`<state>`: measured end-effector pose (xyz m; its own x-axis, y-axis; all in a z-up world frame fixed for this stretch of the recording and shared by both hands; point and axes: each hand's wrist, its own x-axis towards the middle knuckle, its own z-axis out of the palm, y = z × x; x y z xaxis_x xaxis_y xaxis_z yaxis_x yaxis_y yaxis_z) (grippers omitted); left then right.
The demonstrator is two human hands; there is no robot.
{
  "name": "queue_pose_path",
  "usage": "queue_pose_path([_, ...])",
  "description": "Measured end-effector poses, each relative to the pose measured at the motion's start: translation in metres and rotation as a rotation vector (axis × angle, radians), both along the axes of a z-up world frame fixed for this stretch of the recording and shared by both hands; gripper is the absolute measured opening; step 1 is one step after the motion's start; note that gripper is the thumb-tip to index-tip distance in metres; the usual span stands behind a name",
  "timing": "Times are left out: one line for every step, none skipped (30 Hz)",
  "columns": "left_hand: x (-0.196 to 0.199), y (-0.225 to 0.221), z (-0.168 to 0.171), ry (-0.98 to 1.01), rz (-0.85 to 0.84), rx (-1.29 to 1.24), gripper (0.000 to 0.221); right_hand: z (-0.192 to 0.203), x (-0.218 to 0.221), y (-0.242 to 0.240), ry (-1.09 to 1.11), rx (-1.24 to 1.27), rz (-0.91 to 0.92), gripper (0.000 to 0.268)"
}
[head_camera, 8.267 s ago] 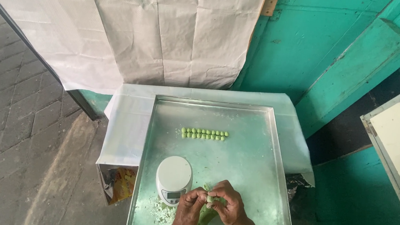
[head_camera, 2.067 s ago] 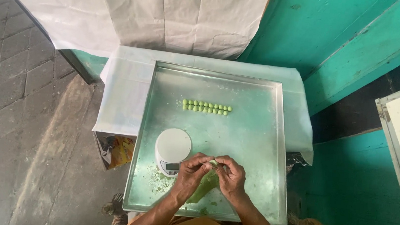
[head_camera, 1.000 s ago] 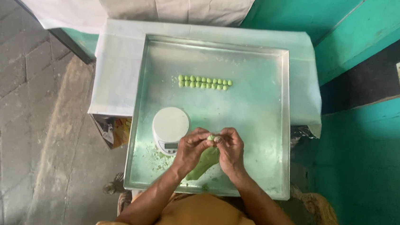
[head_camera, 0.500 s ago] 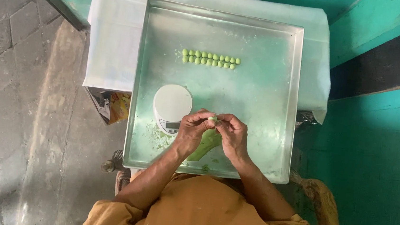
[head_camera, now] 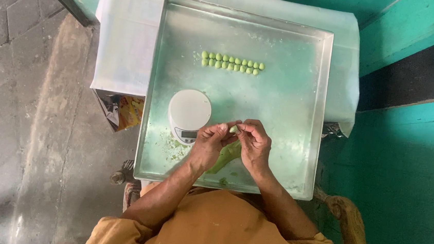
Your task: The person is weighing small pieces of green dough on a digital scale and rolling them into small uniform balls on a metal tray.
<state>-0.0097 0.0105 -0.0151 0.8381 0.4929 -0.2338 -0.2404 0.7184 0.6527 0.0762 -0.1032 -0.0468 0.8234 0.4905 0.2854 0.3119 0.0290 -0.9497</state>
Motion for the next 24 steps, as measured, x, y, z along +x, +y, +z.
queue_pose_path([0.000, 0.000, -0.004, 0.020, -0.004, 0.020, 0.023, -0.001, 0.001, -0.001, 0.001, -0.001, 0.002, 0.012])
queue_pose_path([-0.001, -0.001, -0.008, 0.041, -0.006, 0.040, 0.022, -0.002, 0.001, -0.002, 0.002, 0.000, 0.005, 0.012])
queue_pose_path([-0.001, -0.001, -0.012, 0.040, -0.005, 0.042, 0.022, 0.004, -0.002, 0.000, 0.001, 0.002, 0.006, 0.012])
queue_pose_path([0.000, 0.000, -0.016, 0.051, 0.019, 0.056, 0.022, 0.010, -0.004, 0.001, 0.026, 0.018, 0.031, 0.013])
queue_pose_path([0.001, 0.001, -0.020, 0.062, 0.043, 0.069, 0.022, 0.016, -0.005, 0.003, 0.051, 0.034, 0.057, 0.015])
queue_pose_path([0.003, 0.002, -0.017, 0.062, 0.041, 0.070, 0.022, 0.019, -0.007, 0.002, 0.051, 0.035, 0.054, 0.015])
queue_pose_path([0.004, 0.004, -0.015, 0.090, 0.060, 0.096, 0.022, 0.023, -0.008, 0.001, 0.035, 0.017, 0.068, 0.018])
queue_pose_path([0.004, 0.005, -0.013, 0.119, 0.082, 0.123, 0.022, 0.026, -0.010, 0.001, 0.021, 0.000, 0.085, 0.022])
queue_pose_path([0.003, 0.004, -0.013, 0.121, 0.082, 0.124, 0.022, 0.022, -0.009, 0.001, 0.022, 0.001, 0.085, 0.022])
queue_pose_path([0.001, 0.003, -0.013, 0.136, 0.067, 0.149, 0.024, 0.018, -0.008, 0.001, -0.016, -0.009, 0.062, 0.022])
queue_pose_path([0.000, 0.002, -0.013, 0.150, 0.052, 0.174, 0.026, 0.014, -0.007, 0.000, -0.055, -0.018, 0.040, 0.023])
queue_pose_path([-0.002, -0.001, -0.005, 0.151, 0.051, 0.176, 0.026, 0.011, -0.006, -0.001, -0.054, -0.017, 0.038, 0.023])
queue_pose_path([-0.003, -0.004, 0.004, 0.123, 0.053, 0.112, 0.028, 0.008, -0.004, -0.003, -0.077, -0.037, 0.024, 0.020])
queue_pose_path([-0.005, -0.007, 0.013, 0.095, 0.056, 0.050, 0.031, 0.005, -0.002, -0.004, -0.099, -0.056, 0.009, 0.018])
queue_pose_path([-0.006, -0.009, 0.009, 0.096, 0.054, 0.053, 0.031, 0.002, -0.001, -0.005, -0.098, -0.053, 0.008, 0.018])
queue_pose_path([-0.007, -0.011, 0.004, 0.116, 0.025, 0.101, 0.031, -0.001, 0.000, -0.007, -0.120, -0.056, 0.011, 0.016])
queue_pose_path([-0.008, -0.012, 0.000, 0.137, -0.004, 0.149, 0.033, -0.003, 0.001, -0.008, -0.141, -0.059, 0.014, 0.015])
queue_pose_path([-0.008, -0.010, 0.001, 0.141, -0.003, 0.147, 0.033, -0.002, 0.001, -0.009, -0.138, -0.061, 0.016, 0.015])
queue_pose_path([-0.008, -0.008, 0.003, 0.144, 0.011, 0.144, 0.031, 0.000, 0.001, -0.010, -0.123, -0.055, 0.039, 0.014])
queue_pose_path([-0.008, -0.005, 0.004, 0.144, 0.024, 0.142, 0.029, 0.001, 0.002, -0.010, -0.110, -0.048, 0.061, 0.014])
queue_pose_path([-0.007, 0.000, 0.005, 0.145, 0.024, 0.141, 0.029, 0.008, 0.003, -0.008, -0.109, -0.049, 0.062, 0.014])
queue_pose_path([-0.007, 0.002, 0.007, 0.149, 0.054, 0.160, 0.022, 0.015, 0.003, -0.008, -0.085, -0.080, 0.042, 0.016])
queue_pose_path([-0.008, 0.005, 0.007, 0.154, 0.084, 0.180, 0.017, 0.021, 0.002, -0.008, -0.062, -0.110, 0.022, 0.019])
queue_pose_path([-0.007, 0.010, 0.004, 0.159, 0.082, 0.175, 0.017, 0.017, 0.009, -0.010, -0.057, -0.115, 0.021, 0.019])
